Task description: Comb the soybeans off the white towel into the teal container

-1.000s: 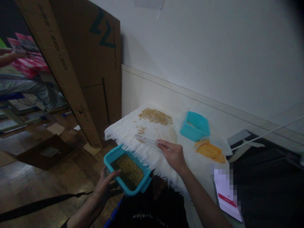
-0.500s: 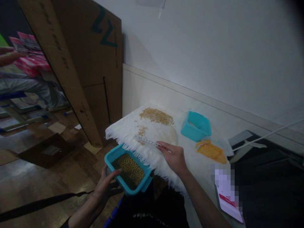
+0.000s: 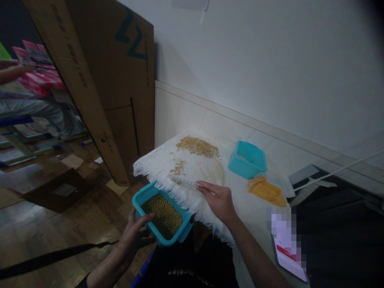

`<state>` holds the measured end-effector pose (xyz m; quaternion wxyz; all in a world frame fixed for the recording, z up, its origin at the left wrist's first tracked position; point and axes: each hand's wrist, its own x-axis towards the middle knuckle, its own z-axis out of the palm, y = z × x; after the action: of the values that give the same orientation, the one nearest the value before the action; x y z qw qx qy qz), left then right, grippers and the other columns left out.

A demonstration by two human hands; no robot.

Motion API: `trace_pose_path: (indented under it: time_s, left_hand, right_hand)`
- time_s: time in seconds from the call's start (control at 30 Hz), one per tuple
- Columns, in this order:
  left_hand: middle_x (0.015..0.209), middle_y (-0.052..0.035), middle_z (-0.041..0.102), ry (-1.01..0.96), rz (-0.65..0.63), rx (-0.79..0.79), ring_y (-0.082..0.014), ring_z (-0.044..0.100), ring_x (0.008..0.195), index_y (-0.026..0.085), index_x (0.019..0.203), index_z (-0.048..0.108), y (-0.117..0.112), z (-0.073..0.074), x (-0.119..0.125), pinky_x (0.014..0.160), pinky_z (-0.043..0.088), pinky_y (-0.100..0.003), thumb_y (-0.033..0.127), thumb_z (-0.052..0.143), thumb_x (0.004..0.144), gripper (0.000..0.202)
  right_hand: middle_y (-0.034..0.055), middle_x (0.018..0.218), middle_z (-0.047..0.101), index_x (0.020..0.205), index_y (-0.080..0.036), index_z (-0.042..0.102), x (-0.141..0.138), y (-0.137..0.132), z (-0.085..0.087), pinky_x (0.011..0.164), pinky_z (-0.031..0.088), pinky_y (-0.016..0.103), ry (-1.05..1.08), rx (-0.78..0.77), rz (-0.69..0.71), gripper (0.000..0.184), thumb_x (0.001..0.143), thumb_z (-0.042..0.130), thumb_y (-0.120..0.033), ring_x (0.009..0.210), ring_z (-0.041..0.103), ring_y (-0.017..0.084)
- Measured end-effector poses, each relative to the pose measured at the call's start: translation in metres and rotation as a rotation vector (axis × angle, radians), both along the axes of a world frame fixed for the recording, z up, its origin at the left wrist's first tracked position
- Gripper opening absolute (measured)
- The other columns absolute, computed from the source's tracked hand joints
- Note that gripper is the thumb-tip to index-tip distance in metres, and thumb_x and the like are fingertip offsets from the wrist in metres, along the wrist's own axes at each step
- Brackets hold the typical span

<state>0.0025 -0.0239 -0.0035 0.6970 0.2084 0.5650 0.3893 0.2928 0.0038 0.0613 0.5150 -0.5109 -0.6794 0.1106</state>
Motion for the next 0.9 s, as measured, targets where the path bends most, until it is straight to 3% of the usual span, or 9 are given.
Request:
trace_pose_path:
  time_s: [0.27,0.5,0.63,0.77,0.9]
  left_hand:
    - [0.121,-0.0096,0.071,0.000,-0.018,-0.014,-0.0241,0.076,0.076,0.036,0.157,0.037,0.000,0.004,0.001,0.083,0.066,-0.052,0.048,0.092,0.074,0.101]
    - [0.129,-0.0121,0.070,0.020,-0.014,-0.012,-0.0247,0.076,0.077,0.038,0.158,0.035,-0.001,0.003,0.002,0.079,0.066,-0.050,0.045,0.089,0.078,0.097]
    - [0.126,-0.0108,0.069,0.018,-0.018,-0.012,-0.0222,0.074,0.074,0.037,0.156,0.036,0.001,0.003,0.002,0.078,0.066,-0.048,0.045,0.089,0.078,0.094]
    - [0.128,-0.0105,0.069,0.034,-0.022,-0.010,-0.0246,0.076,0.076,0.039,0.154,0.035,0.001,0.004,0.002,0.079,0.067,-0.050,0.043,0.088,0.079,0.092]
    - [0.126,-0.0081,0.069,0.043,-0.019,-0.015,-0.0240,0.077,0.079,0.041,0.152,0.038,0.002,0.003,0.002,0.080,0.067,-0.049,0.042,0.087,0.081,0.087]
  right_hand:
    - [-0.0004,0.102,0.087,0.109,-0.030,0.090,-0.004,-0.006,0.006,0.083,0.073,0.032,-0.038,0.055,0.055,0.026,0.095,0.073,-0.016,0.087,0.087,0.024]
    - [-0.0001,0.100,0.088,0.110,-0.029,0.089,-0.016,-0.029,0.014,0.079,0.073,0.029,-0.063,0.068,0.111,0.025,0.098,0.071,-0.017,0.084,0.087,0.022]
    - [0.0030,0.097,0.088,0.106,-0.026,0.090,-0.010,-0.030,0.021,0.076,0.071,0.028,-0.050,0.046,-0.065,0.020,0.096,0.073,-0.023,0.080,0.087,0.023]
    - [0.0062,0.084,0.087,0.106,-0.020,0.090,0.005,-0.013,0.022,0.057,0.065,0.027,-0.041,-0.023,-0.344,0.024,0.093,0.075,-0.032,0.060,0.081,0.023]
    - [0.0063,0.084,0.087,0.105,-0.021,0.090,0.005,0.004,0.022,0.057,0.063,0.028,-0.078,-0.033,-0.356,0.025,0.093,0.072,-0.032,0.057,0.077,0.022]
